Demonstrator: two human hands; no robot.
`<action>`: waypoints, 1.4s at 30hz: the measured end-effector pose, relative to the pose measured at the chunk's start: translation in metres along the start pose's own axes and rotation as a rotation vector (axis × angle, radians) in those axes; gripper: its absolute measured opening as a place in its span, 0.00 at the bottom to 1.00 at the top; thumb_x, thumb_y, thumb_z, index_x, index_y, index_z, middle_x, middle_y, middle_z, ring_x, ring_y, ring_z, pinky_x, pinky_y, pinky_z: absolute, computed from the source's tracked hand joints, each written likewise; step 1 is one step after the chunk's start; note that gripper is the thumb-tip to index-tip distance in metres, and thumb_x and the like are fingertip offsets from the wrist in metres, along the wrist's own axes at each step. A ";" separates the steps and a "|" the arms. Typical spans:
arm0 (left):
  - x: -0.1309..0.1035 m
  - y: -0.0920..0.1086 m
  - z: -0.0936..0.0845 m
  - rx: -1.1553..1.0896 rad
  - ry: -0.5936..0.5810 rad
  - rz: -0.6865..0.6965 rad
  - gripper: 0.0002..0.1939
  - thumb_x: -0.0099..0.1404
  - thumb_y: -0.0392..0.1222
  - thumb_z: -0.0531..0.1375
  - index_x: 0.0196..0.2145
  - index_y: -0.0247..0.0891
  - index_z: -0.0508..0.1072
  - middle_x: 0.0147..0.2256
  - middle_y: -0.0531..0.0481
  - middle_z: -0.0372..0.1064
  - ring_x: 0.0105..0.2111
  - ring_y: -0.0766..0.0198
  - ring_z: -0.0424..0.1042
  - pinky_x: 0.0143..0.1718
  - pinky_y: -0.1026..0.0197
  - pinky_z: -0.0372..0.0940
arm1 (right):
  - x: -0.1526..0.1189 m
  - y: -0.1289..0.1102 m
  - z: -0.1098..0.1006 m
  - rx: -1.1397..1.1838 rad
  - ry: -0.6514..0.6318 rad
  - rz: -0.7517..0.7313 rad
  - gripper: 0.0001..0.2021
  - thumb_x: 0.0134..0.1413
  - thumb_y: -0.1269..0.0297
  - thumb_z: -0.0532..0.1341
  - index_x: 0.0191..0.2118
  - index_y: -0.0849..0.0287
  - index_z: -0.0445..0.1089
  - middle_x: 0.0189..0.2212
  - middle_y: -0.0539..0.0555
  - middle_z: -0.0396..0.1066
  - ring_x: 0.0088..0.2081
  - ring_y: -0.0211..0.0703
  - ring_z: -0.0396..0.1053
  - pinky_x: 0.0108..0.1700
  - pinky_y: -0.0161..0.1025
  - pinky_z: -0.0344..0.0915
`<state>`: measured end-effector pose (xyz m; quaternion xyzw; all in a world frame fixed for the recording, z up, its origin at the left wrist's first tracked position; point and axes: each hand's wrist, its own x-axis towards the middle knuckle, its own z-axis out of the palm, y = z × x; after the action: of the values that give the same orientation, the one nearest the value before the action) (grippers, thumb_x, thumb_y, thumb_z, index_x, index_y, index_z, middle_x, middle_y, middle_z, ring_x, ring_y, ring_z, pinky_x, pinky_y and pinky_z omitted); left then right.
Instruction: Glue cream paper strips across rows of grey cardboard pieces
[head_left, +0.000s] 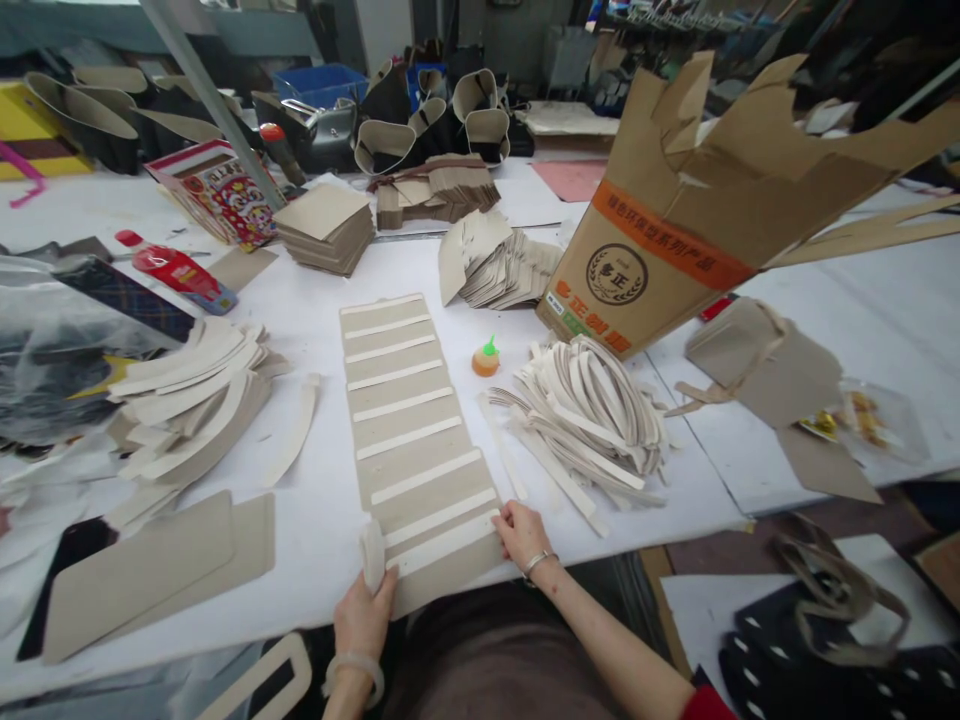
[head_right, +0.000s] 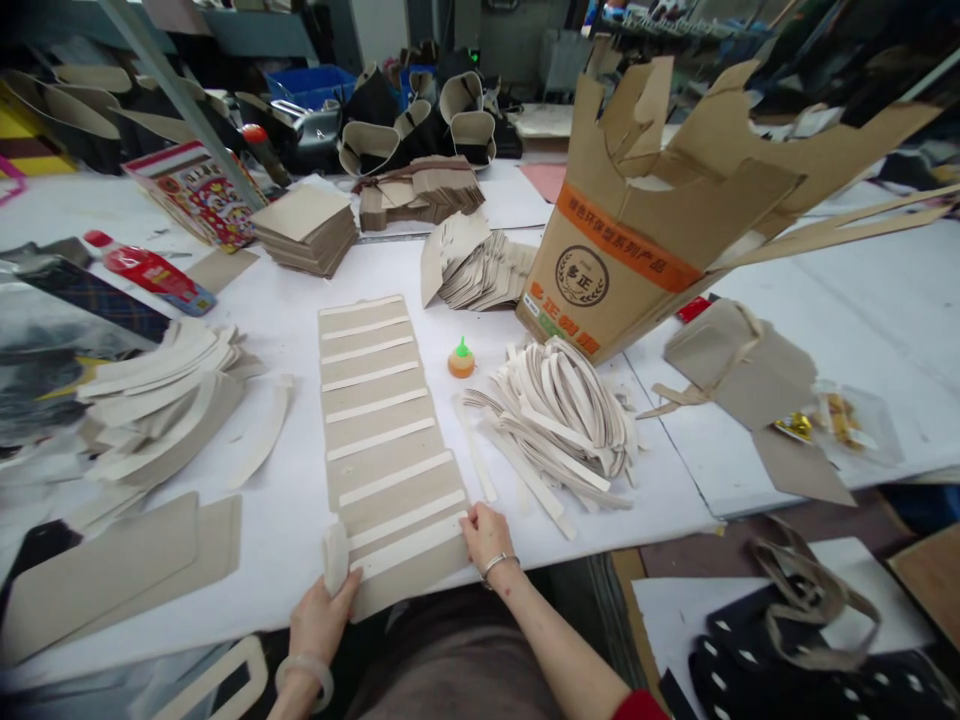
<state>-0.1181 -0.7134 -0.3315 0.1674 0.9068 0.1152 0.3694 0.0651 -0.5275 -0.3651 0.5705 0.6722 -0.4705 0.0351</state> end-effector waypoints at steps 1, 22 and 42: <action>0.000 0.000 0.001 0.003 0.002 0.001 0.20 0.58 0.55 0.48 0.30 0.37 0.70 0.20 0.47 0.69 0.30 0.50 0.71 0.37 0.54 0.61 | 0.000 0.000 0.000 -0.008 0.002 -0.005 0.08 0.52 0.65 0.54 0.23 0.58 0.61 0.15 0.46 0.67 0.14 0.31 0.63 0.23 0.29 0.56; -0.006 0.008 0.016 0.199 0.036 0.021 0.15 0.64 0.48 0.44 0.43 0.41 0.63 0.31 0.45 0.73 0.32 0.57 0.73 0.31 0.60 0.59 | -0.005 -0.011 0.004 -0.272 0.076 -0.210 0.06 0.51 0.73 0.50 0.30 0.58 0.61 0.26 0.53 0.67 0.31 0.41 0.65 0.34 0.34 0.53; -0.037 0.043 -0.029 -0.455 -0.219 0.417 0.19 0.61 0.52 0.51 0.43 0.37 0.69 0.35 0.48 0.72 0.35 0.60 0.69 0.40 0.62 0.61 | -0.049 -0.103 0.005 0.155 -0.177 -0.510 0.22 0.48 0.66 0.58 0.51 0.55 0.62 0.40 0.53 0.67 0.28 0.37 0.65 0.33 0.34 0.64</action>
<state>-0.1044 -0.6909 -0.2737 0.2742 0.7588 0.3694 0.4611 -0.0028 -0.5574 -0.2784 0.3406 0.7504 -0.5622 -0.0693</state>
